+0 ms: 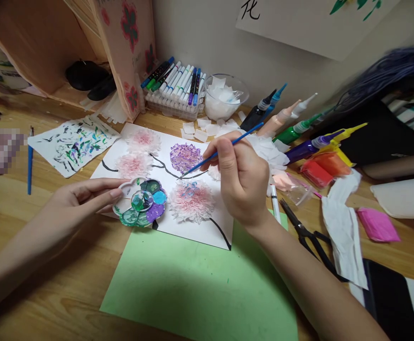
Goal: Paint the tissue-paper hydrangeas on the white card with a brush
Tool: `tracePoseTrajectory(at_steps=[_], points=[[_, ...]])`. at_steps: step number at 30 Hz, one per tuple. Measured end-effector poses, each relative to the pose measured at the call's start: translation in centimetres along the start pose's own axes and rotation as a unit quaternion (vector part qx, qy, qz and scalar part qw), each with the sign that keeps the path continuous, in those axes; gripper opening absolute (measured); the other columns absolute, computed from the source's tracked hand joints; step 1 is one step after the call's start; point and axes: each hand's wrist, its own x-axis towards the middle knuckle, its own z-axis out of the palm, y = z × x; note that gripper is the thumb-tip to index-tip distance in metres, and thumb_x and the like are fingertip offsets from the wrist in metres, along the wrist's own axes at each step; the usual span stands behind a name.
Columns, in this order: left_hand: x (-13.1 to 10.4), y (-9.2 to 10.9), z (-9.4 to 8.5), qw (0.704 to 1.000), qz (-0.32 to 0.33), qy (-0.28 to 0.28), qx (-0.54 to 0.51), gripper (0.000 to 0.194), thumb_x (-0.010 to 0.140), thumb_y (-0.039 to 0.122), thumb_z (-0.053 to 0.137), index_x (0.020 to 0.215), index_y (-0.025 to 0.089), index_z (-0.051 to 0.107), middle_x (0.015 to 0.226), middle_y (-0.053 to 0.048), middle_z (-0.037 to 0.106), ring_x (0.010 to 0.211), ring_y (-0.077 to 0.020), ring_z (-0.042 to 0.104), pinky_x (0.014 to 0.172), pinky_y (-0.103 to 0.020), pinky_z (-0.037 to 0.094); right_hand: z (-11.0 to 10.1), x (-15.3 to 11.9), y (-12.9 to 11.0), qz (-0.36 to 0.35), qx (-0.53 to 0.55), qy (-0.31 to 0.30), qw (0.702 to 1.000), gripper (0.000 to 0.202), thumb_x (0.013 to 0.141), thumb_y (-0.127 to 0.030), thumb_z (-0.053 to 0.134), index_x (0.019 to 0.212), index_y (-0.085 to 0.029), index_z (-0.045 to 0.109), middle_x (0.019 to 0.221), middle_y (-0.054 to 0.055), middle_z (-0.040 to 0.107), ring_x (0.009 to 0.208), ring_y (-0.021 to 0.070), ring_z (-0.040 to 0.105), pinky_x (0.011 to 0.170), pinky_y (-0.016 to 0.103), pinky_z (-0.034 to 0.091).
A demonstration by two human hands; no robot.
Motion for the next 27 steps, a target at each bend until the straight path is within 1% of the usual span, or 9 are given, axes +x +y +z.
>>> tracePoseTrajectory(at_steps=[3, 5, 8, 11, 16, 18, 22, 27], points=[[0.02, 0.04, -0.05, 1.0, -0.003, 0.0, 0.012, 0.033, 0.073, 0.048, 0.069, 0.1, 0.029, 0.073, 0.104, 0.001, 0.074, 0.091, -0.0213, 0.068, 0.077, -0.026, 0.055, 0.03, -0.22, -0.19, -0.016, -0.021, -0.032, 0.999, 0.03, 0.094, -0.026, 0.043, 0.074, -0.024, 0.064, 0.07, 0.001, 0.06, 0.06, 0.0125, 0.06, 0.057, 0.03, 0.046], [0.07, -0.01, -0.12, 1.0, 0.001, -0.004, 0.022, 0.032, 0.074, 0.048, 0.068, 0.101, 0.031, 0.072, 0.105, 0.003, 0.074, 0.092, -0.0198, 0.068, 0.078, -0.023, 0.054, 0.01, -0.41, -0.36, -0.028, -0.029, -0.048, 0.998, 0.03, 0.094, -0.025, 0.043, 0.074, -0.024, 0.064, 0.07, 0.0, 0.061, 0.061, 0.0125, 0.06, 0.059, 0.03, 0.046], [0.12, -0.15, -0.2, 1.0, 0.008, -0.009, 0.021, 0.029, 0.076, 0.047, 0.068, 0.101, 0.033, 0.072, 0.105, 0.005, 0.074, 0.092, -0.017, 0.068, 0.078, -0.02, 0.053, -0.16, -0.53, -0.58, -0.024, -0.03, -0.031, 0.999, 0.03, 0.094, -0.026, 0.042, 0.075, -0.024, 0.064, 0.072, 0.001, 0.062, 0.062, 0.0131, 0.061, 0.059, 0.03, 0.046], [0.09, -0.2, -0.2, 1.0, 0.01, -0.008, 0.017, 0.028, 0.075, 0.047, 0.068, 0.099, 0.033, 0.072, 0.103, 0.006, 0.074, 0.091, -0.0162, 0.068, 0.076, -0.018, 0.052, -0.35, -0.44, -0.65, -0.018, -0.037, -0.013, 0.999, 0.031, 0.094, -0.028, 0.042, 0.074, -0.024, 0.065, 0.074, 0.002, 0.063, 0.062, 0.0135, 0.062, 0.059, 0.031, 0.046], [0.02, -0.01, -0.08, 1.0, 0.008, -0.007, 0.014, 0.029, 0.075, 0.047, 0.068, 0.1, 0.032, 0.072, 0.102, 0.004, 0.074, 0.09, -0.0175, 0.068, 0.075, -0.02, 0.053, -0.3, -0.37, -0.59, -0.045, -0.06, -0.044, 0.996, 0.032, 0.094, -0.023, 0.043, 0.07, -0.025, 0.064, 0.067, 0.0, 0.062, 0.064, 0.0139, 0.061, 0.064, 0.031, 0.047], [0.01, 0.03, -0.06, 1.0, 0.012, -0.006, 0.021, 0.03, 0.075, 0.047, 0.068, 0.1, 0.032, 0.072, 0.103, 0.004, 0.074, 0.091, -0.018, 0.068, 0.076, -0.021, 0.054, -0.35, -0.34, -0.64, -0.042, -0.055, -0.044, 0.997, 0.031, 0.094, -0.024, 0.043, 0.072, -0.025, 0.064, 0.068, 0.0, 0.062, 0.063, 0.0138, 0.061, 0.062, 0.031, 0.046], [0.03, -0.03, -0.09, 1.0, 0.01, -0.005, 0.015, 0.029, 0.075, 0.047, 0.069, 0.099, 0.031, 0.072, 0.101, 0.004, 0.075, 0.089, -0.0179, 0.068, 0.076, -0.021, 0.054, -0.56, -0.19, -0.65, -0.033, -0.054, -0.024, 0.998, 0.03, 0.094, -0.026, 0.042, 0.074, -0.025, 0.065, 0.071, 0.001, 0.063, 0.061, 0.0137, 0.061, 0.059, 0.031, 0.046], [0.12, -0.09, -0.08, 1.0, 0.01, -0.008, 0.014, 0.03, 0.075, 0.047, 0.068, 0.101, 0.031, 0.072, 0.104, 0.004, 0.074, 0.09, -0.018, 0.068, 0.075, -0.021, 0.054, -0.51, -0.21, -0.49, -0.042, -0.063, -0.05, 0.996, 0.033, 0.094, -0.024, 0.042, 0.068, -0.024, 0.062, 0.067, 0.0, 0.062, 0.064, 0.0131, 0.061, 0.062, 0.03, 0.047]])
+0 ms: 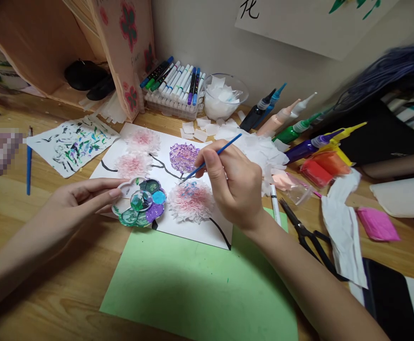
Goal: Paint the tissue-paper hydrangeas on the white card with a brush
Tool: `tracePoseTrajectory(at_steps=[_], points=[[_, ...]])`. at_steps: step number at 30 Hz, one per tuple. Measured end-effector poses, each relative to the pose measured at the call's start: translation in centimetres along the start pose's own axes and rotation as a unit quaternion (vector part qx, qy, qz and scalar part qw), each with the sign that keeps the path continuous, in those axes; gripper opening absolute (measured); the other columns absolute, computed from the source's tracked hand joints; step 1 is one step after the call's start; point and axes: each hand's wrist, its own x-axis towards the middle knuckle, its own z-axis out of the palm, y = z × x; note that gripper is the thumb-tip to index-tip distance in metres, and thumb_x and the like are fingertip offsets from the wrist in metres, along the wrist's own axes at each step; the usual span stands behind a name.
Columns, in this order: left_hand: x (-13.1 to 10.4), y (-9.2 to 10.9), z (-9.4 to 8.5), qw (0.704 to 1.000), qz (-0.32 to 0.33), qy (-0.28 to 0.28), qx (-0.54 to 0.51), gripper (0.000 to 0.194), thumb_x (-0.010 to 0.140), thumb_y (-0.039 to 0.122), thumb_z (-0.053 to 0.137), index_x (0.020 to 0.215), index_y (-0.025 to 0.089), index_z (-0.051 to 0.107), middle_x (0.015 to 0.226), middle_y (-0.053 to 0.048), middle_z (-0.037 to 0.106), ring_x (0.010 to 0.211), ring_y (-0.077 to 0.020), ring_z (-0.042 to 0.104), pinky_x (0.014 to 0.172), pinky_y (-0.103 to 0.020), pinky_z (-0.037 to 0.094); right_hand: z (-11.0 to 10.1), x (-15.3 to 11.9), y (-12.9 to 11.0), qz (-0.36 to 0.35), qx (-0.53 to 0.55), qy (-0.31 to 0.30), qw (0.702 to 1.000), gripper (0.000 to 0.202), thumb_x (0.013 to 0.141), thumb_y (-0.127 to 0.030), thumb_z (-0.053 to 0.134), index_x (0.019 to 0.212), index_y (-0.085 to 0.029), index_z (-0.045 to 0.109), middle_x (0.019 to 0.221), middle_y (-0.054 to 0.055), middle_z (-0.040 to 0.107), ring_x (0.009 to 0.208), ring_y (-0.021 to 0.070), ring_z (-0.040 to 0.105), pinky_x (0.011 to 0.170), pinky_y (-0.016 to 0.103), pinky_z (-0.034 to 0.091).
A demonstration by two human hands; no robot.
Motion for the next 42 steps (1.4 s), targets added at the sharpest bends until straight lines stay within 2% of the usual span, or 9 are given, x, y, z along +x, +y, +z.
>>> tracePoseTrajectory(at_steps=[4, 10, 13, 18, 23, 27, 33, 37, 42], points=[[-0.02, -0.08, -0.06, 1.0, 0.002, -0.002, 0.0, 0.028, 0.075, 0.046, 0.069, 0.1, 0.033, 0.072, 0.103, 0.005, 0.074, 0.091, -0.0168, 0.068, 0.077, -0.019, 0.053, -0.05, 0.02, 0.06, 0.018, 0.017, 0.023, 0.999, 0.03, 0.094, -0.027, 0.042, 0.073, -0.024, 0.064, 0.07, 0.001, 0.062, 0.061, 0.0127, 0.06, 0.058, 0.029, 0.046], [-0.11, 0.0, -0.07, 1.0, -0.001, -0.001, -0.006, 0.026, 0.075, 0.046, 0.069, 0.098, 0.034, 0.072, 0.103, 0.007, 0.074, 0.09, -0.0152, 0.068, 0.074, -0.017, 0.053, 0.1, 0.06, 0.51, 0.03, 0.039, -0.004, 0.999, 0.031, 0.094, -0.029, 0.042, 0.072, -0.024, 0.064, 0.07, 0.001, 0.061, 0.059, 0.0124, 0.059, 0.056, 0.029, 0.045], [-0.12, 0.05, -0.06, 1.0, -0.006, 0.002, -0.006, 0.027, 0.075, 0.046, 0.069, 0.098, 0.033, 0.072, 0.102, 0.006, 0.074, 0.09, -0.0162, 0.068, 0.075, -0.018, 0.053, 0.19, 0.05, 0.64, 0.054, 0.055, 0.025, 0.997, 0.031, 0.094, -0.033, 0.042, 0.074, -0.025, 0.064, 0.071, 0.001, 0.061, 0.058, 0.0123, 0.059, 0.055, 0.03, 0.045], [-0.12, -0.06, -0.07, 1.0, -0.002, 0.0, 0.008, 0.03, 0.075, 0.047, 0.068, 0.101, 0.032, 0.072, 0.104, 0.004, 0.074, 0.09, -0.0179, 0.068, 0.077, -0.022, 0.054, 0.34, 0.02, 0.62, 0.07, 0.067, -0.003, 0.995, 0.031, 0.094, -0.033, 0.042, 0.075, -0.024, 0.064, 0.071, 0.0, 0.06, 0.057, 0.0115, 0.059, 0.052, 0.029, 0.044], [-0.08, -0.1, -0.03, 1.0, -0.003, 0.001, 0.004, 0.032, 0.075, 0.047, 0.068, 0.101, 0.029, 0.072, 0.104, 0.001, 0.074, 0.091, -0.0209, 0.068, 0.081, -0.028, 0.055, 0.13, 0.13, 0.67, 0.081, 0.062, 0.036, 0.994, 0.031, 0.094, -0.035, 0.042, 0.075, -0.024, 0.064, 0.074, 0.001, 0.06, 0.057, 0.0117, 0.059, 0.053, 0.029, 0.043], [-0.06, 0.04, -0.03, 1.0, -0.002, 0.004, 0.012, 0.031, 0.075, 0.046, 0.067, 0.101, 0.03, 0.072, 0.104, 0.001, 0.074, 0.091, -0.0216, 0.068, 0.08, -0.028, 0.055, 0.07, 0.18, 0.84, 0.066, 0.059, -0.006, 0.996, 0.03, 0.093, -0.035, 0.043, 0.074, -0.025, 0.064, 0.07, 0.001, 0.061, 0.056, 0.0121, 0.059, 0.052, 0.029, 0.045], [-0.05, -0.08, -0.08, 1.0, 0.002, 0.007, 0.026, 0.032, 0.075, 0.046, 0.067, 0.101, 0.03, 0.073, 0.106, 0.0, 0.074, 0.091, -0.0216, 0.068, 0.079, -0.027, 0.055, 0.02, 0.43, 0.76, 0.057, 0.054, 0.052, 0.996, 0.031, 0.093, -0.035, 0.043, 0.073, -0.024, 0.064, 0.07, 0.002, 0.06, 0.055, 0.0126, 0.058, 0.05, 0.03, 0.044], [-0.06, -0.26, -0.13, 1.0, -0.006, 0.003, 0.021, 0.035, 0.076, 0.047, 0.066, 0.105, 0.029, 0.071, 0.107, 0.0, 0.073, 0.092, -0.0227, 0.068, 0.079, -0.029, 0.056, -0.08, 0.41, 0.78, 0.041, 0.031, -0.016, 0.999, 0.03, 0.094, -0.034, 0.043, 0.075, -0.025, 0.064, 0.066, 0.0, 0.06, 0.057, 0.0127, 0.059, 0.053, 0.029, 0.045], [0.01, -0.21, -0.09, 1.0, -0.007, 0.001, 0.019, 0.034, 0.075, 0.048, 0.067, 0.104, 0.029, 0.071, 0.106, 0.0, 0.073, 0.093, -0.023, 0.068, 0.08, -0.03, 0.055, -0.12, 0.36, 0.93, 0.033, 0.034, 0.03, 0.998, 0.03, 0.094, -0.033, 0.042, 0.075, -0.025, 0.064, 0.072, 0.002, 0.061, 0.056, 0.0125, 0.059, 0.052, 0.029, 0.044]])
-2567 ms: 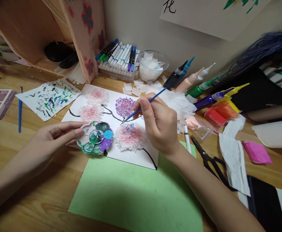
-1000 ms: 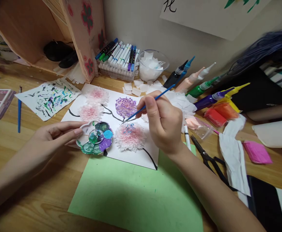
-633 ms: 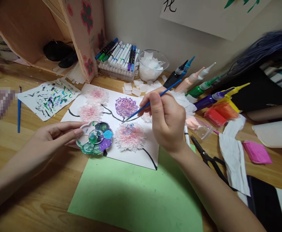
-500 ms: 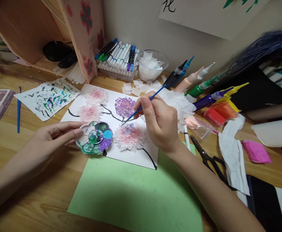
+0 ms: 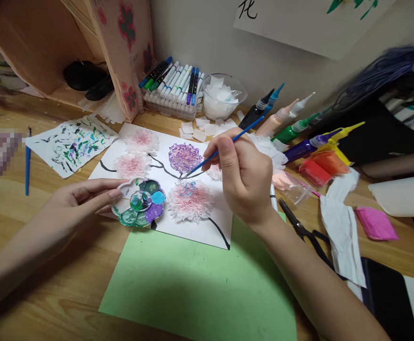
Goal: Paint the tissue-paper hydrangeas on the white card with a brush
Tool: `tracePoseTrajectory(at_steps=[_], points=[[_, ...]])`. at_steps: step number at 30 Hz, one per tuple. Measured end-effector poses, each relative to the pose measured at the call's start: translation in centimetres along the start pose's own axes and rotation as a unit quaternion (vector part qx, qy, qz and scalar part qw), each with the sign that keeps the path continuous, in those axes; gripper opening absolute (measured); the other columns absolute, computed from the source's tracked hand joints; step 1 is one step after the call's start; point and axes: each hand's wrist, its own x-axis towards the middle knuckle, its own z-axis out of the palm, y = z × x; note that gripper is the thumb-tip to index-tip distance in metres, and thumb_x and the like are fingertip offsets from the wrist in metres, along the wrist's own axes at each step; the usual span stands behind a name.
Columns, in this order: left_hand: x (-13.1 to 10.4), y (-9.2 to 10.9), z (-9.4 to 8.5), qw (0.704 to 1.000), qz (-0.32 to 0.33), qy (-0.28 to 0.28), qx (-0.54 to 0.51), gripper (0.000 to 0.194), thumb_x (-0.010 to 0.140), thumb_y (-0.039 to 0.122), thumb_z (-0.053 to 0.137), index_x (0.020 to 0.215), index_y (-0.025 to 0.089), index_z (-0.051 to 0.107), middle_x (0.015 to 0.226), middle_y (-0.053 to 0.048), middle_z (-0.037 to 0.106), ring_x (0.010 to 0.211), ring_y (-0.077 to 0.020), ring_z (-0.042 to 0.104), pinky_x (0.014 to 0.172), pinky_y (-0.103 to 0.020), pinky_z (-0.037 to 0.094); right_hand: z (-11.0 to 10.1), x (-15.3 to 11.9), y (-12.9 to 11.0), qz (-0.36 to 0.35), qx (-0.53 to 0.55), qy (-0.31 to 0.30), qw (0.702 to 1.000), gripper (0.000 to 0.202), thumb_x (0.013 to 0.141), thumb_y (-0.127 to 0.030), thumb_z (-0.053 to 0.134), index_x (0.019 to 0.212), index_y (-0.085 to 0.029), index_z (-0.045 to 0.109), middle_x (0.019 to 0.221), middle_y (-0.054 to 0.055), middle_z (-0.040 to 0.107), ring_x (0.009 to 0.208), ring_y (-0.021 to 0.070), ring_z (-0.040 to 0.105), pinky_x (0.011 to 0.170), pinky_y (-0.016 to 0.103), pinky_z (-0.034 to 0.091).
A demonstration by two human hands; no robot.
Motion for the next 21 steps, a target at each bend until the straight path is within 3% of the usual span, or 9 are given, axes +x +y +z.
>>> tracePoseTrajectory(at_steps=[4, 10, 17, 21], points=[[0.0, 0.1, 0.0, 1.0, 0.0, 0.003, -0.002, 0.033, 0.075, 0.047, 0.067, 0.103, 0.029, 0.072, 0.105, 0.0, 0.074, 0.093, -0.0223, 0.068, 0.079, -0.028, 0.056, -0.2, 0.0, -0.3, -0.01, -0.013, -0.037, 0.999, 0.03, 0.094, -0.032, 0.043, 0.075, -0.026, 0.065, 0.068, 0.001, 0.062, 0.059, 0.014, 0.06, 0.056, 0.031, 0.046], [0.0, 0.4, 0.2, 1.0, -0.004, 0.004, -0.019, 0.034, 0.074, 0.047, 0.068, 0.101, 0.028, 0.073, 0.104, -0.002, 0.074, 0.091, -0.0233, 0.069, 0.077, -0.029, 0.057, -0.2, -0.1, -2.4, -0.015, 0.029, 0.028, 0.999, 0.032, 0.094, -0.034, 0.041, 0.072, -0.026, 0.063, 0.068, 0.002, 0.061, 0.058, 0.015, 0.06, 0.054, 0.032, 0.045], [0.0, 0.4, 0.2, 1.0, -0.002, 0.01, -0.018, 0.034, 0.073, 0.046, 0.068, 0.101, 0.027, 0.072, 0.106, -0.002, 0.074, 0.09, -0.0231, 0.069, 0.075, -0.028, 0.057, 0.5, -1.1, -2.0, -0.087, 0.066, -0.111, 0.988, 0.024, 0.094, -0.025, 0.041, 0.083, -0.024, 0.063, 0.071, 0.0, 0.065, 0.067, 0.0143, 0.062, 0.062, 0.031, 0.049], [-0.1, 0.4, 0.1, 1.0, -0.007, 0.01, -0.022, 0.035, 0.073, 0.047, 0.069, 0.101, 0.026, 0.072, 0.103, -0.002, 0.074, 0.088, -0.023, 0.069, 0.073, -0.028, 0.057, 0.3, -0.8, -1.9, -0.039, 0.064, -0.014, 0.997, 0.03, 0.094, -0.033, 0.041, 0.077, -0.026, 0.064, 0.071, 0.002, 0.063, 0.061, 0.0148, 0.061, 0.055, 0.032, 0.046]])
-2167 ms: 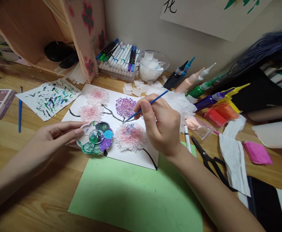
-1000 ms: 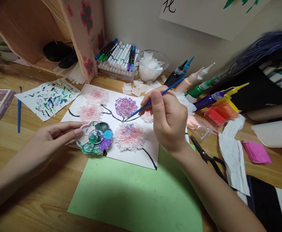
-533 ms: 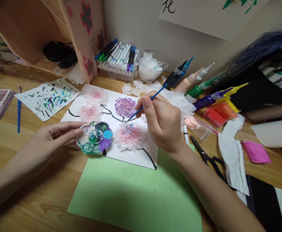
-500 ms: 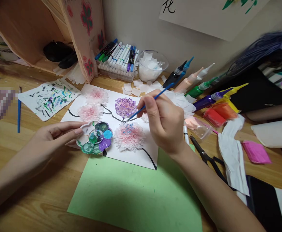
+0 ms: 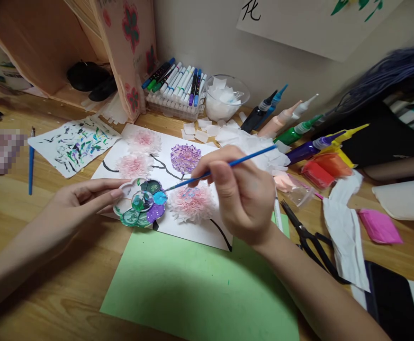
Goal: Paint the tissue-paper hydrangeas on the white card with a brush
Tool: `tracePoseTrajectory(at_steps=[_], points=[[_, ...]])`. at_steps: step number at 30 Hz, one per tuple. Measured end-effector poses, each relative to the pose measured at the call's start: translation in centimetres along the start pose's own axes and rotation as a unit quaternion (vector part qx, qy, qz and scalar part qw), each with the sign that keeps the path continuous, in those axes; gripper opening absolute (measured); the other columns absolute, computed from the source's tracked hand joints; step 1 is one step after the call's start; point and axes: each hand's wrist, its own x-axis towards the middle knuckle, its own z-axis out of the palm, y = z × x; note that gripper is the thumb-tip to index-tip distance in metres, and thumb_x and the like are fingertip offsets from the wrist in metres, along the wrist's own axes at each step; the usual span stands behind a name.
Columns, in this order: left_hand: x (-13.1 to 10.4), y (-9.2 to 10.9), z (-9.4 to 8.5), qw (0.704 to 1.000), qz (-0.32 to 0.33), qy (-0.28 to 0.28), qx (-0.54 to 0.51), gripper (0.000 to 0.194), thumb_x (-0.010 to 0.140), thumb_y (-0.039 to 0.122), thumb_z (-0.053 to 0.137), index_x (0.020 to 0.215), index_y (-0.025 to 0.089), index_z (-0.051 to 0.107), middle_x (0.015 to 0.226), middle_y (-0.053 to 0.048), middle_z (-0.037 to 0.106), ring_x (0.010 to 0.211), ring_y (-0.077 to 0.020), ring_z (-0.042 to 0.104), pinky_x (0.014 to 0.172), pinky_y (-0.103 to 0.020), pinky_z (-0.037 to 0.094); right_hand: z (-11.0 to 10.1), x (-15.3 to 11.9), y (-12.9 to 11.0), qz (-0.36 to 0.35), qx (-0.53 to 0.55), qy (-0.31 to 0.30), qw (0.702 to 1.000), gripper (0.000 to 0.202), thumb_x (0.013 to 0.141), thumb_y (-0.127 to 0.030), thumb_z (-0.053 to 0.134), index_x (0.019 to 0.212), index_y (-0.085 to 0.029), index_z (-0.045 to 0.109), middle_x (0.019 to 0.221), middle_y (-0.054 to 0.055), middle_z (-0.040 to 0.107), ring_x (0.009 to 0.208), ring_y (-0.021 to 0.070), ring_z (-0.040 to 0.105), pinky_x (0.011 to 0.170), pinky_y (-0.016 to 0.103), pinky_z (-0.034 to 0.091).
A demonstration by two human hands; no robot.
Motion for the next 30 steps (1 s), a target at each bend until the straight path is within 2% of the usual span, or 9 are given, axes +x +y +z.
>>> tracePoseTrajectory(at_steps=[3, 13, 18, 22, 26, 30], points=[[0.0, 0.0, 0.0, 1.0, -0.003, -0.002, -0.008, 0.034, 0.073, 0.046, 0.069, 0.1, 0.026, 0.072, 0.101, -0.001, 0.075, 0.087, -0.0224, 0.069, 0.074, -0.028, 0.057, -0.3, 0.4, 0.1, 0.014, -0.027, 0.051, 0.998, 0.032, 0.094, -0.034, 0.042, 0.073, -0.025, 0.065, 0.07, 0.001, 0.061, 0.058, 0.0137, 0.06, 0.052, 0.032, 0.045], [-0.1, 0.2, 0.1, 1.0, -0.004, -0.002, -0.013, 0.03, 0.072, 0.045, 0.07, 0.097, 0.029, 0.073, 0.099, 0.0, 0.075, 0.087, -0.0214, 0.068, 0.075, -0.028, 0.056, -0.5, 0.4, 1.5, 0.023, -0.082, -0.028, 0.996, 0.03, 0.094, -0.031, 0.042, 0.075, -0.027, 0.065, 0.068, 0.001, 0.062, 0.061, 0.0151, 0.061, 0.06, 0.032, 0.047], [-0.1, 0.1, 0.1, 1.0, -0.004, 0.001, -0.012, 0.032, 0.072, 0.045, 0.07, 0.099, 0.028, 0.073, 0.1, 0.0, 0.075, 0.088, -0.0216, 0.068, 0.075, -0.028, 0.056, -0.6, 0.5, 1.7, 0.046, -0.06, -0.008, 0.997, 0.032, 0.094, -0.033, 0.042, 0.074, -0.026, 0.065, 0.069, 0.002, 0.062, 0.061, 0.0148, 0.061, 0.058, 0.032, 0.046], [-0.1, 0.1, 0.1, 1.0, -0.001, 0.001, -0.01, 0.031, 0.073, 0.045, 0.07, 0.099, 0.028, 0.073, 0.1, 0.0, 0.075, 0.088, -0.0216, 0.069, 0.075, -0.027, 0.056, -0.6, 0.5, 1.8, 0.047, -0.054, -0.019, 0.997, 0.031, 0.093, -0.034, 0.043, 0.074, -0.026, 0.065, 0.067, 0.001, 0.062, 0.06, 0.0151, 0.06, 0.056, 0.032, 0.046], [0.0, 0.1, 0.0, 1.0, 0.005, 0.005, 0.008, 0.032, 0.073, 0.046, 0.068, 0.1, 0.029, 0.073, 0.101, -0.001, 0.075, 0.088, -0.0222, 0.069, 0.075, -0.028, 0.057, -0.5, 0.5, 1.9, 0.049, -0.053, 0.003, 0.997, 0.03, 0.094, -0.033, 0.043, 0.076, -0.026, 0.065, 0.069, 0.002, 0.062, 0.06, 0.0152, 0.061, 0.057, 0.032, 0.047], [0.0, 0.1, 0.0, 1.0, 0.006, 0.002, 0.012, 0.033, 0.073, 0.047, 0.068, 0.1, 0.028, 0.073, 0.102, 0.0, 0.075, 0.088, -0.0212, 0.069, 0.074, -0.026, 0.057, -0.4, 0.3, 2.0, 0.026, -0.068, -0.021, 0.997, 0.03, 0.094, -0.029, 0.042, 0.074, -0.026, 0.065, 0.071, 0.001, 0.063, 0.062, 0.0144, 0.061, 0.06, 0.031, 0.046]])
